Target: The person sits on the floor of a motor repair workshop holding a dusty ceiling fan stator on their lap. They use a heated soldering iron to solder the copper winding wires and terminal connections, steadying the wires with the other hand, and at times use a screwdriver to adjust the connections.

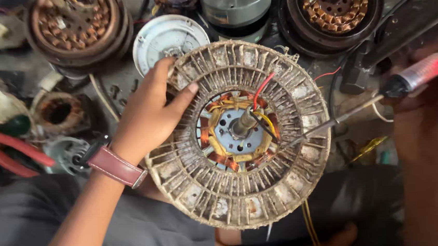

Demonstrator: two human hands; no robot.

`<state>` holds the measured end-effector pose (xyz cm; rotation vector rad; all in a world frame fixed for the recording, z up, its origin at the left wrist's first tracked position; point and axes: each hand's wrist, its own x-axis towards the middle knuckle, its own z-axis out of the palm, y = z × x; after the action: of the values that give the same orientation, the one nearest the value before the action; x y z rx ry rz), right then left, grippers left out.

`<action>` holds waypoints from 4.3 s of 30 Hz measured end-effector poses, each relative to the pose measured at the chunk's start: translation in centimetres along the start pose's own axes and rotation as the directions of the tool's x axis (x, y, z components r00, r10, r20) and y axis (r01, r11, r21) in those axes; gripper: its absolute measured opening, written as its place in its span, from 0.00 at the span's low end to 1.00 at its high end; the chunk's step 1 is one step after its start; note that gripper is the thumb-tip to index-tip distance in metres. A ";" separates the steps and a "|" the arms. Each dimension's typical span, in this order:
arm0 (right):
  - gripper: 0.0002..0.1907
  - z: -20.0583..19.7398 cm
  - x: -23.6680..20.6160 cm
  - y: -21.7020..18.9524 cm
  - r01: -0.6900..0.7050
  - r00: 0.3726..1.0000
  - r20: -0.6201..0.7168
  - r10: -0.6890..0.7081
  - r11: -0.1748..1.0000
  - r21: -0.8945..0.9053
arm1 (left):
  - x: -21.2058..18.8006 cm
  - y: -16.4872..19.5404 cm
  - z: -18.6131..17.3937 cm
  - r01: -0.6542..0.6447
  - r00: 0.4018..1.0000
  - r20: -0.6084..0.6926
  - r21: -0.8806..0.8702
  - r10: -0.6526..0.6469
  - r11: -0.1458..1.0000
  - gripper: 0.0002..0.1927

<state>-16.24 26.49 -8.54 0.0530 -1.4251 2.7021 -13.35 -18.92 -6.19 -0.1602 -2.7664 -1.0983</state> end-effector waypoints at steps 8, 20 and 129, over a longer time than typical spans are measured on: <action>0.14 2.1 2.7 -2.1 -0.058 0.985 0.151 0.087 0.982 -0.182 | -0.9 0.4 0.7 -0.022 1.000 -0.019 0.066 0.023 0.998 0.29; 0.16 3.9 3.8 -0.7 -0.039 0.933 0.322 0.159 0.936 -0.350 | -1.1 0.3 0.8 -0.057 0.997 -0.051 0.098 0.062 0.994 0.28; 0.10 -6.9 5.0 -4.2 -0.074 0.949 0.219 0.225 0.838 -0.541 | -0.5 1.2 0.3 -0.034 0.998 -0.045 0.092 0.039 0.995 0.27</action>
<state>-20.78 34.85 -8.62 0.2991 -2.3026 2.3714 -12.71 -17.88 -5.75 -0.1710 -2.7544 -0.9533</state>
